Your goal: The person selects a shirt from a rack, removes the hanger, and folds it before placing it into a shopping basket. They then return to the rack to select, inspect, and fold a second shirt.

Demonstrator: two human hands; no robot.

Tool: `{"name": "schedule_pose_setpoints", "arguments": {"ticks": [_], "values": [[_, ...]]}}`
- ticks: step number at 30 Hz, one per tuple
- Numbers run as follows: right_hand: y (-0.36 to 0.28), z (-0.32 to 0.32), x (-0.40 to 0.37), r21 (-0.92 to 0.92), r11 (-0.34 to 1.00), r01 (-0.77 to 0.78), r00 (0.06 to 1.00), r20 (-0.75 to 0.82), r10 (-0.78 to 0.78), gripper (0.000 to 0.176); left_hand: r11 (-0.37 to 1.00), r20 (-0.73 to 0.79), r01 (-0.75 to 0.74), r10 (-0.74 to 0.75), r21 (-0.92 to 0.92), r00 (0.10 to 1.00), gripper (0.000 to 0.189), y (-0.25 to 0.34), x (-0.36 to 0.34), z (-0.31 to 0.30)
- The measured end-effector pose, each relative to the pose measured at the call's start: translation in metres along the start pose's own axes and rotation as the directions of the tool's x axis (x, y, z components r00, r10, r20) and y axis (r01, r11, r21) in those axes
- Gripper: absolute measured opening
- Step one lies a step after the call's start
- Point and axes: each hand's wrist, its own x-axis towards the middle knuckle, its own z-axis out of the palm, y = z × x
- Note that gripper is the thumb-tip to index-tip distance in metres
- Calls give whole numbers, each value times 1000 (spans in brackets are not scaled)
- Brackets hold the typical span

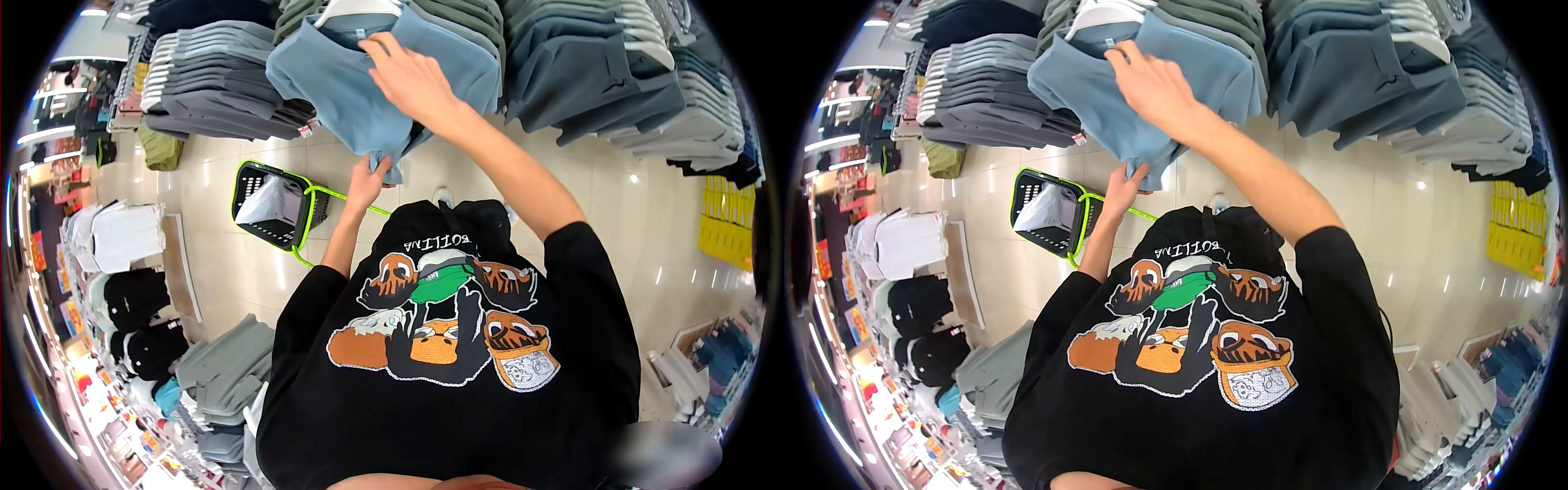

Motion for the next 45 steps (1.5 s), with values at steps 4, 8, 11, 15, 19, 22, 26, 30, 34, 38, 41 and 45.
{"name": "schedule_pose_setpoints", "arguments": {"ticks": [4,8,11,15,19,22,26,30,34,38,41,45], "values": [[23,18,31,-409,904,129,977,208,-45,21,993,-18,-48,50,110,999,31,-6,8,-6],[30,-2,39,-208,952,225,939,307,-155,17,936,-86,-154,190,317,978,32,-38,30,-25],[30,-30,47,-28,974,227,891,411,-196,21,780,-265,-323,519,536,813,37,-10,19,-22],[20,-59,53,34,971,235,818,533,-216,24,739,-280,-588,670,328,687,38,115,-12,-16],[11,-75,55,46,960,275,767,593,-248,23,379,111,-702,832,604,544,32,179,2,-20],[15,-85,52,53,955,293,744,614,-262,23,229,362,-687,712,690,601,21,195,21,-28],[21,-94,43,-80,916,393,809,503,-303,24,180,546,-734,559,655,624,21,219,34,-32],[18,-99,31,-276,855,440,835,476,-276,26,233,592,-760,505,607,628,24,240,30,-25],[19,-96,19,-308,826,471,837,452,-309,30,239,659,-826,508,511,554,24,243,42,-22],[19,-98,3,-276,876,395,873,410,-265,26,336,699,-847,480,412,530,23,235,47,-21],[19,-106,4,-263,872,413,874,384,-298,25,388,704,-853,493,348,511,23,238,51,-18],[17,-115,5,-195,865,462,850,374,-370,22,729,677,-603,267,324,686,25,246,40,-18]]}}
